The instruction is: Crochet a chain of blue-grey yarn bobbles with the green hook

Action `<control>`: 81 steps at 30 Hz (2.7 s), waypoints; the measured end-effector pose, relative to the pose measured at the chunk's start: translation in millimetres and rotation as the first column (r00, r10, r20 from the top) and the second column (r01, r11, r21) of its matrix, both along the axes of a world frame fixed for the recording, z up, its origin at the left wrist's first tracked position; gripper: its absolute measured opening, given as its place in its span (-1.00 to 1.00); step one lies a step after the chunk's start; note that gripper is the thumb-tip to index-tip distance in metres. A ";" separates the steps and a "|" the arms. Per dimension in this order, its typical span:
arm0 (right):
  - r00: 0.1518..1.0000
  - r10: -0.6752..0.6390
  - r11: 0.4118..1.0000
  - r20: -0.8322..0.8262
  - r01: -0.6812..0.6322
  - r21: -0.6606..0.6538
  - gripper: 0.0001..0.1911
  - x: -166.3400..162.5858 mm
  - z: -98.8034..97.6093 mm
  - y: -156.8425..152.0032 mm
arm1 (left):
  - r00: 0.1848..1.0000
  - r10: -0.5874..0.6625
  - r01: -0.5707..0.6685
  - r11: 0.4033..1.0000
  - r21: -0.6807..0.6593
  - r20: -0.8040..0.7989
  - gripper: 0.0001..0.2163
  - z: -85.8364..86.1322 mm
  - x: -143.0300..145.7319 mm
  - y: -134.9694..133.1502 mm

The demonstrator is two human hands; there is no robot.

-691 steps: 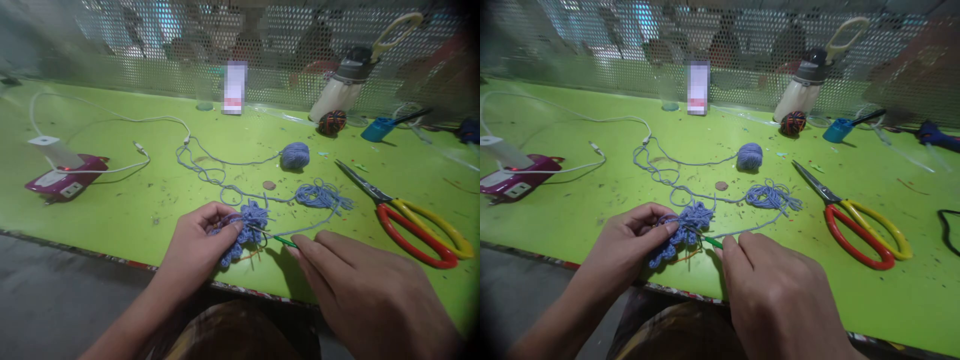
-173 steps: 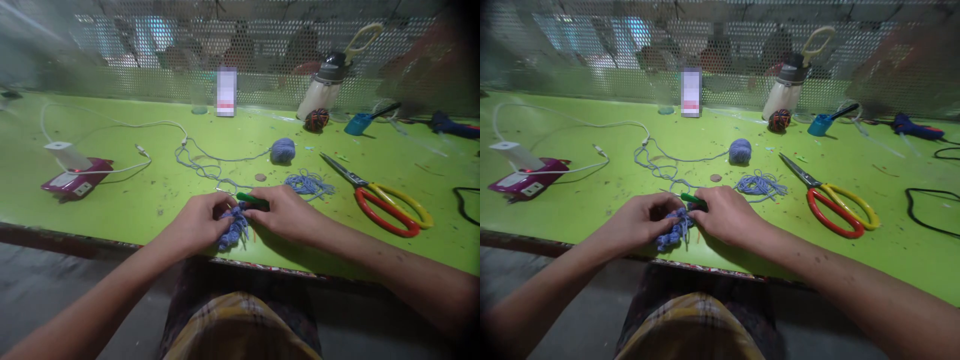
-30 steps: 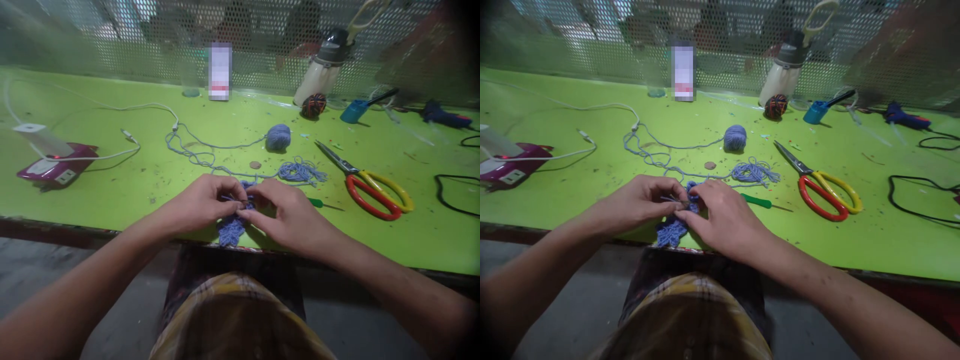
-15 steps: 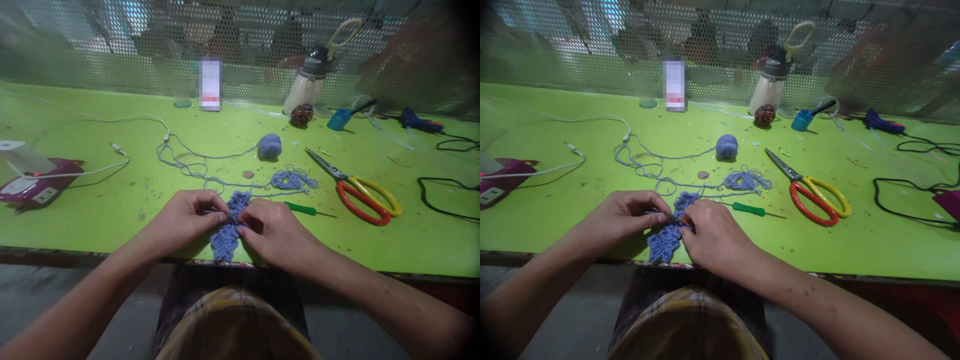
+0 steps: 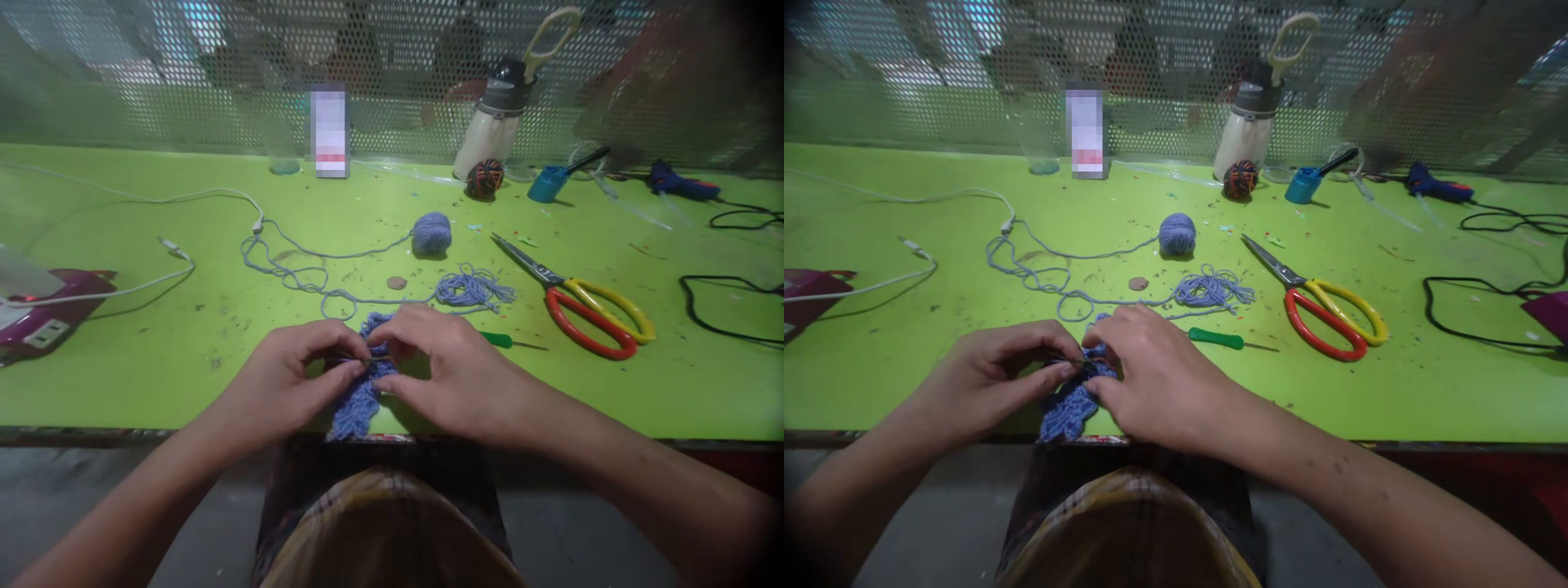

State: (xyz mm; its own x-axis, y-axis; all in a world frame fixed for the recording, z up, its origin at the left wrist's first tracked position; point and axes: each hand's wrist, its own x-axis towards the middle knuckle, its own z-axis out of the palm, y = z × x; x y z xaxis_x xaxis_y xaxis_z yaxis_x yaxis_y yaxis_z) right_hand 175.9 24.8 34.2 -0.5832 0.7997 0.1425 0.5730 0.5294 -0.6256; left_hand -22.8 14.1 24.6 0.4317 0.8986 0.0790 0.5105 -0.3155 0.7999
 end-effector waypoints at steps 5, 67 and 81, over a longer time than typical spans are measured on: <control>0.999 -0.033 0.993 0.010 0.034 -0.115 -0.88 -8.3 -8.6 9.8 | 0.999 0.026 -0.026 1.000 -0.008 0.033 -0.92 1.0 0.7 5.4; 0.984 -0.004 0.998 -0.177 0.015 0.060 -0.84 15.1 -2.4 -6.4 | 0.965 0.250 -0.248 0.968 -0.029 0.081 -0.88 -15.7 15.1 -5.2; 0.991 -0.021 1.000 -0.133 0.022 0.004 -0.89 10.8 -24.9 -10.1 | 0.977 0.206 -0.206 0.978 0.000 0.051 -0.88 -19.4 16.4 -1.7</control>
